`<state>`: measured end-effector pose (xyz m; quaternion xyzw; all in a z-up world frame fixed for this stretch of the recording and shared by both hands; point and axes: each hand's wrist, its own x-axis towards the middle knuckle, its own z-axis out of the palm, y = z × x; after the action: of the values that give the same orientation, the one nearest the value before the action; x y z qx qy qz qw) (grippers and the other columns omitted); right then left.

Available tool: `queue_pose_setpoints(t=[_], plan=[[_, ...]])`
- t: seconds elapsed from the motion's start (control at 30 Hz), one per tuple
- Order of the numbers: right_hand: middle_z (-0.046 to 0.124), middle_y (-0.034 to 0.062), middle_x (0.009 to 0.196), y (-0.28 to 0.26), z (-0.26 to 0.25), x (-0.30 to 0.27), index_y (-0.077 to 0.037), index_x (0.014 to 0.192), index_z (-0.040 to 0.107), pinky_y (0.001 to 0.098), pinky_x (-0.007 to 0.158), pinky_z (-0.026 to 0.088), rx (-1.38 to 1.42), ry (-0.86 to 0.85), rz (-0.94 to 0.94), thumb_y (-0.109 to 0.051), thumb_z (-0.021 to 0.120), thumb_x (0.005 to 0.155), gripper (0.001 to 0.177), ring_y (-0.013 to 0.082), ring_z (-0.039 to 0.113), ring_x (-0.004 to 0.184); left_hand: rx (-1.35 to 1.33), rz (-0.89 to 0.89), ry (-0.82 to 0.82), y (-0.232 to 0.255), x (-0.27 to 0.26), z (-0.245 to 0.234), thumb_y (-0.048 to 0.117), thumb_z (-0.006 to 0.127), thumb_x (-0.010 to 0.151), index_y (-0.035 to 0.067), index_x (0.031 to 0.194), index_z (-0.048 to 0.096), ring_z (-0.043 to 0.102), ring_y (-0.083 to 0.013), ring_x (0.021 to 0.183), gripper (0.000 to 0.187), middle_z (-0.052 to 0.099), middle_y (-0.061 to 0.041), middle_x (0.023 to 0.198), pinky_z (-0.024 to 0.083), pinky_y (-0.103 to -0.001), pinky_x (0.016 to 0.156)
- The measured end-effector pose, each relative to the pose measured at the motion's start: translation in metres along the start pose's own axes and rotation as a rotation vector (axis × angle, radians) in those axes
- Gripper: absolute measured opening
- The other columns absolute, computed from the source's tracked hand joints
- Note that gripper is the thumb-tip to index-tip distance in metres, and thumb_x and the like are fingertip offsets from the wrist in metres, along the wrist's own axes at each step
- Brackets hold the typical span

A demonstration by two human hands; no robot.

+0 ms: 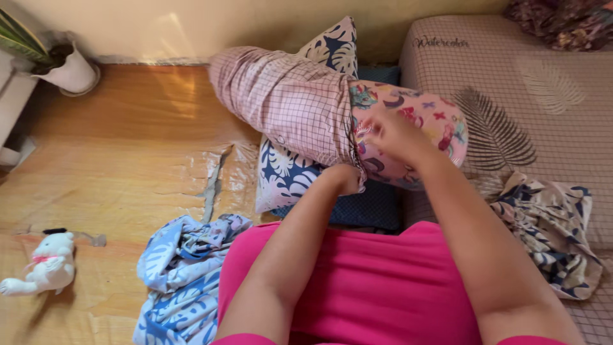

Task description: The person inserts a cylindrical pillow into a checkered pillowcase, adjusts the fabric, and ties the drawstring to secure the opening. The person then smooths the pillowcase and adjusts the tied end.

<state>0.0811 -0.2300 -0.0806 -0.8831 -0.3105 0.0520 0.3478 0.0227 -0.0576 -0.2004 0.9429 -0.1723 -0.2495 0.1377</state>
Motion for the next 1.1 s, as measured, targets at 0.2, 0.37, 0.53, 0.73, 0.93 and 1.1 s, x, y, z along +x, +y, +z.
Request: queue_pose_setpoints(t=[0.2,0.37,0.53,0.73,0.93,1.1], plan=[[0.055,0.0321,0.134,0.067,-0.052,-0.023,0.005,0.135,0.050,0.0605,0.104,0.042,-0.450,0.612,0.321,-0.049,0.099,0.068,0.099,0.0494,0.049,0.127,-0.128,-0.315,0.341,0.021,-0.047,-0.079,0.035,0.065,0.089,0.016,0.112,0.075,0.069,-0.0362,0.108,0.032,0.073,-0.017,0.113,0.055,-0.050,0.091],[0.055,0.0289,0.139,0.092,-0.063,-0.038,0.001,0.160,-0.013,0.0495,0.103,0.054,0.453,0.352,0.927,-0.039,0.090,0.071,0.142,0.0355,0.065,0.117,-0.429,-0.109,1.009,0.018,-0.054,-0.102,0.019,0.061,0.093,0.019,0.112,0.075,0.068,-0.0382,0.098,0.024,0.071,-0.017,0.107,0.055,-0.050,0.084],[0.073,0.0225,0.124,0.056,-0.056,-0.030,0.008,0.138,0.060,0.0441,0.096,0.059,0.605,0.121,0.414,-0.025,0.092,0.058,0.093,0.0314,0.071,0.107,-0.178,-0.052,1.336,0.009,-0.039,-0.105,0.014,0.070,0.083,0.018,0.117,0.073,0.063,-0.0387,0.102,0.034,0.066,-0.018,0.112,0.054,-0.049,0.084],[0.072,0.0197,0.112,-0.019,-0.060,-0.041,-0.003,0.130,0.058,0.0422,0.091,0.055,-0.064,0.036,0.237,-0.029,0.094,0.057,0.085,0.0337,0.071,0.104,-0.060,-0.685,1.118,-0.056,-0.053,-0.110,0.020,0.065,0.094,0.021,0.118,0.070,0.066,-0.0324,0.107,0.024,0.068,-0.009,0.112,0.053,-0.048,0.085],[0.071,0.0248,0.103,-0.079,-0.050,-0.046,-0.017,0.153,0.042,0.0485,0.085,0.055,-0.377,-0.235,0.238,-0.041,0.090,0.060,0.107,0.0415,0.070,0.096,0.046,-0.926,1.060,-0.111,-0.071,-0.095,0.020,0.064,0.091,0.018,0.118,0.067,0.067,-0.0304,0.099,0.027,0.068,-0.008,0.115,0.044,-0.054,0.091],[0.072,0.0213,0.094,-0.108,-0.029,-0.055,-0.011,0.142,0.051,0.0512,0.074,0.055,-0.414,-0.155,-0.062,-0.031,0.079,0.073,0.077,0.0413,0.070,0.086,0.123,-0.698,1.407,-0.107,-0.105,-0.107,0.016,0.067,0.090,0.019,0.104,0.071,0.061,-0.0335,0.108,0.014,0.067,-0.009,0.116,0.049,-0.049,0.085]])
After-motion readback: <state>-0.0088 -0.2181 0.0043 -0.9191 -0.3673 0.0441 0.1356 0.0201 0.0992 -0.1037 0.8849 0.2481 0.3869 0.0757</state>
